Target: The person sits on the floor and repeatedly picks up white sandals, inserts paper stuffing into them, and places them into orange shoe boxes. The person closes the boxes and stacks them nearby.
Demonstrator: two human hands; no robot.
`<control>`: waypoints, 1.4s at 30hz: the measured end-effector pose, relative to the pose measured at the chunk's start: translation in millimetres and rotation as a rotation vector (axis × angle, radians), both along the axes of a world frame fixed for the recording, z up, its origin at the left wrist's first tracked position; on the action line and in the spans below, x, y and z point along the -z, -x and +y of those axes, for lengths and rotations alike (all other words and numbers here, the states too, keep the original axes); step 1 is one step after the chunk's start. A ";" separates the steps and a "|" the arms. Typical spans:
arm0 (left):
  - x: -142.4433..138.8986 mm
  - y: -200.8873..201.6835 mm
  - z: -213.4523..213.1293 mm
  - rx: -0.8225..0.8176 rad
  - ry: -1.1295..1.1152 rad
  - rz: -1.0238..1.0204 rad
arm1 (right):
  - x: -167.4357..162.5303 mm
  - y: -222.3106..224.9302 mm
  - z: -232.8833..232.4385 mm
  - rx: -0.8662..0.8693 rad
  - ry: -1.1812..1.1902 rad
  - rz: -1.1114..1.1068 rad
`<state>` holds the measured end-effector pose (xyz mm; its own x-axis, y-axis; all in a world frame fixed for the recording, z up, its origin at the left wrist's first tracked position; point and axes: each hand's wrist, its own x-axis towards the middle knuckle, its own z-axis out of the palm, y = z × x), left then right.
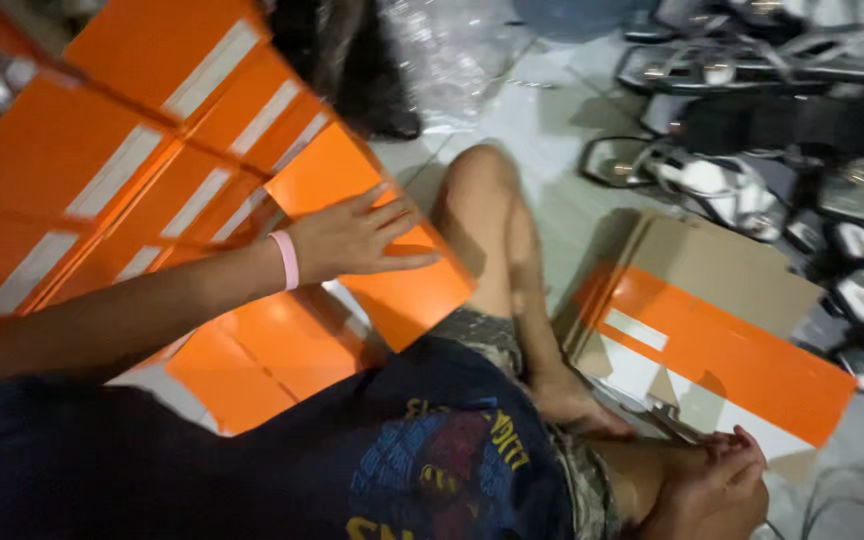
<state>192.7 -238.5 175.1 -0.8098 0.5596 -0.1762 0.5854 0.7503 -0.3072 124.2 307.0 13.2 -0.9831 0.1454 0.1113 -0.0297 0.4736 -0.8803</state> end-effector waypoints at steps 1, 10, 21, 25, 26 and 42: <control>10.3 -15.0 -5.9 -0.039 0.003 -0.055 | 12.0 5.0 3.5 -0.008 0.128 0.006; 120.8 -105.0 -40.5 -0.185 -0.167 -0.084 | 46.1 -0.7 13.6 -0.052 0.162 -0.016; 156.8 -99.9 -6.2 -0.399 -0.183 -0.222 | 44.6 9.1 17.5 -0.087 -0.063 -0.150; 145.5 -23.9 26.2 -0.421 -0.336 -0.321 | 60.2 19.8 11.1 0.021 0.165 -0.108; 147.2 1.2 48.1 -0.302 -0.584 -0.139 | 62.9 22.6 10.7 0.032 0.185 -0.106; 213.1 189.4 351.8 0.517 -0.554 -0.159 | 49.9 19.1 23.4 0.188 0.077 -0.067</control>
